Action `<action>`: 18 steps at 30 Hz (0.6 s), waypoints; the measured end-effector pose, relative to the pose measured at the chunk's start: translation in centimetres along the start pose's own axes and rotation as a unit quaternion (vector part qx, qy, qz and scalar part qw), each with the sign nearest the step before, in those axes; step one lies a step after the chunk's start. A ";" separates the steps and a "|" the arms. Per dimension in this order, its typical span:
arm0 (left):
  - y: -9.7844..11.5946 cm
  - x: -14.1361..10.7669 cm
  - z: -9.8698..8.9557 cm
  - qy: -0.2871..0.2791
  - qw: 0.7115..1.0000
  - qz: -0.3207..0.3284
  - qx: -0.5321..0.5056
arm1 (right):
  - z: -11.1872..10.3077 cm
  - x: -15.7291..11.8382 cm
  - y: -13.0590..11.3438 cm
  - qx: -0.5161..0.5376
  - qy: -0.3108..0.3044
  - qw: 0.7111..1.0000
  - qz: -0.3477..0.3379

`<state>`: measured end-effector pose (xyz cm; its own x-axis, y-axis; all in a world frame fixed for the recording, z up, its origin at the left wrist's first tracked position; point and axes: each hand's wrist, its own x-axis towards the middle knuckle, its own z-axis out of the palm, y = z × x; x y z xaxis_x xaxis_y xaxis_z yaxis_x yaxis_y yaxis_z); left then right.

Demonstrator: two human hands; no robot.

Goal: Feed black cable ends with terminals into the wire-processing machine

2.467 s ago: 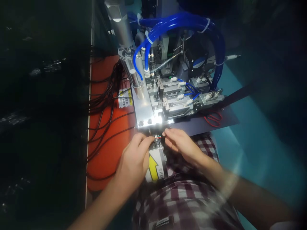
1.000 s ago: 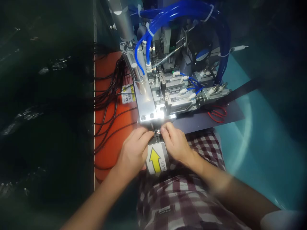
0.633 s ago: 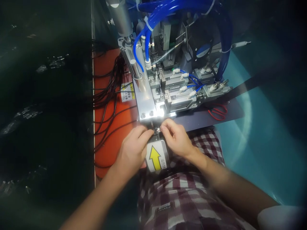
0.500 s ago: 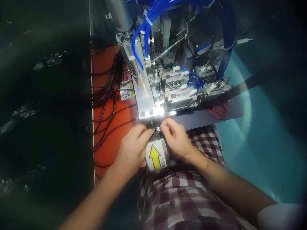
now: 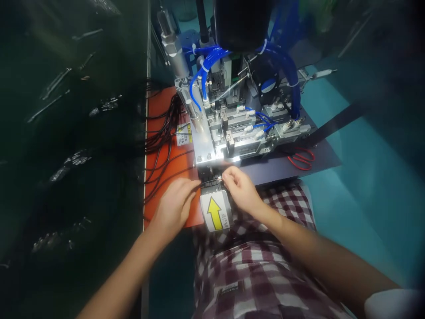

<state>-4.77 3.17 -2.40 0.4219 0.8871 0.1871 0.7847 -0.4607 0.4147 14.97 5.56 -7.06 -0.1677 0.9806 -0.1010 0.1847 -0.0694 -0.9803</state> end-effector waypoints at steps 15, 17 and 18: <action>0.9 -1.9 1.3 0.033 0.953 0.030 0.300 | 0.1 0.0 0.1 0.004 0.014 1.000 -0.017; 1.2 -2.8 1.7 0.039 0.962 -0.019 0.268 | 0.1 0.1 0.2 0.015 0.009 1.000 -0.014; 1.0 -3.0 1.8 0.043 0.970 -0.030 0.238 | 0.0 0.1 0.2 0.020 0.007 1.000 -0.012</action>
<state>-4.39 0.00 -4.17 0.3459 0.9025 0.2568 0.9359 -0.3512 -0.0263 14.97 5.61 -7.26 -0.1578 0.9846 -0.0748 0.1420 -0.0523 -0.9885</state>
